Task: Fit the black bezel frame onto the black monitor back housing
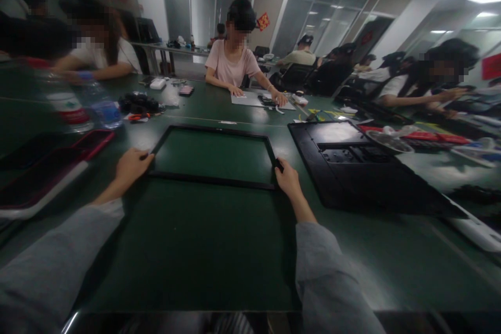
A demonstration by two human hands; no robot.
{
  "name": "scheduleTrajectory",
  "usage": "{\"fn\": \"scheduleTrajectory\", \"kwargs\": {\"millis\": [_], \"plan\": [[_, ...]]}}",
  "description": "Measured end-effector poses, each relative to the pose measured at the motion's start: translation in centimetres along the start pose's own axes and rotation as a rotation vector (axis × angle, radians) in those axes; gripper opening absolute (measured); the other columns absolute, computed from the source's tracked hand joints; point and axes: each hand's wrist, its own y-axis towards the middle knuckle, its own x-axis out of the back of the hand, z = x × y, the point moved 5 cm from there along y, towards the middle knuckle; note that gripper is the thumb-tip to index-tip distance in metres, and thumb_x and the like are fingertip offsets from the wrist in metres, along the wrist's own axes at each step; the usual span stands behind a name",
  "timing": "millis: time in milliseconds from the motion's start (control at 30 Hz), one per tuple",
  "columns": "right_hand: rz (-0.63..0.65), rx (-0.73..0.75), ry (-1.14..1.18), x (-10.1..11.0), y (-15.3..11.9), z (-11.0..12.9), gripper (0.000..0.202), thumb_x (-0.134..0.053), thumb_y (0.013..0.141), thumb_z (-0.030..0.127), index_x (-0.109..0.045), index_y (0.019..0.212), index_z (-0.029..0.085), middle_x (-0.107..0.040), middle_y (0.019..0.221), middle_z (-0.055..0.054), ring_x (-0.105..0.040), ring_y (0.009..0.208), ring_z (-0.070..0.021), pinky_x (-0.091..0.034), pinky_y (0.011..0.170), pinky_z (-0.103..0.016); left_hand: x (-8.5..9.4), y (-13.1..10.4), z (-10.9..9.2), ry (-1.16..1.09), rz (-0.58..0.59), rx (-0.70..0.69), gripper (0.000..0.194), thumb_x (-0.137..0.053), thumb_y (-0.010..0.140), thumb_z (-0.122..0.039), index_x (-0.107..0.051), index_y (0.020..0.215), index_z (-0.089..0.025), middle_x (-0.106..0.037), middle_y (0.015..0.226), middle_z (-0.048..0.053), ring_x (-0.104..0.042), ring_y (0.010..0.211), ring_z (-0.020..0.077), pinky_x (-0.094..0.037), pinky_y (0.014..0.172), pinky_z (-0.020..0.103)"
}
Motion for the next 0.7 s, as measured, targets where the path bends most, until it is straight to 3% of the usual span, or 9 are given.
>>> {"fn": "scheduleTrajectory", "kwargs": {"millis": [200, 300, 433, 600, 700], "plan": [[-0.079, 0.006, -0.043, 0.8, -0.1, 0.8, 0.050, -0.063, 0.083, 0.028, -0.076, 0.131, 0.019, -0.080, 0.124, -0.014, -0.074, 0.122, -0.0336, -0.053, 0.117, -0.058, 0.7, -0.1, -1.7, -0.062, 0.022, -0.061, 0.060, -0.061, 0.097, -0.051, -0.071, 0.143, -0.015, -0.065, 0.137, 0.024, -0.059, 0.131, 0.0429, -0.048, 0.110, 0.056], [-0.146, -0.030, -0.040, 1.4, -0.1, 0.7, 0.047, -0.066, 0.080, 0.029, -0.078, 0.124, 0.021, -0.081, 0.117, -0.012, -0.075, 0.117, -0.0328, -0.054, 0.114, -0.057, 0.5, -1.0, -3.9, -0.112, 0.182, -0.187, 0.076, -0.066, 0.092, -0.066, -0.064, 0.153, -0.022, -0.055, 0.156, 0.022, -0.051, 0.142, 0.0461, -0.044, 0.113, 0.064], [-0.183, -0.095, -0.059, 1.9, -0.1, 0.2, 0.047, -0.068, 0.078, 0.029, -0.078, 0.123, 0.019, -0.081, 0.114, -0.014, -0.076, 0.115, -0.0336, -0.055, 0.113, -0.055, 0.2, -2.8, -6.7, -0.094, 0.381, -0.358, 0.069, -0.075, 0.084, -0.073, -0.073, 0.140, -0.032, -0.059, 0.157, 0.015, -0.046, 0.147, 0.0454, -0.037, 0.116, 0.069], [-0.144, -0.062, -0.019, 1.6, -0.1, 0.0, 0.044, -0.065, 0.083, 0.033, -0.077, 0.123, 0.018, -0.080, 0.120, -0.016, -0.075, 0.119, -0.0345, -0.053, 0.113, -0.056, 0.7, -2.8, -7.0, -0.141, 0.352, -0.354, 0.049, -0.074, 0.086, -0.071, -0.078, 0.104, -0.026, -0.073, 0.130, 0.011, -0.062, 0.125, 0.0374, -0.048, 0.105, 0.056], [-0.127, -0.024, 0.062, 1.4, 0.0, 0.2, 0.042, -0.062, 0.087, 0.039, -0.076, 0.121, 0.019, -0.080, 0.120, -0.016, -0.075, 0.119, -0.0332, -0.052, 0.114, -0.055, 0.9, -2.3, -6.4, -0.185, 0.320, -0.278, 0.052, -0.077, 0.081, -0.073, -0.079, 0.101, -0.026, -0.078, 0.117, 0.011, -0.068, 0.111, 0.0358, -0.051, 0.094, 0.051]]}}
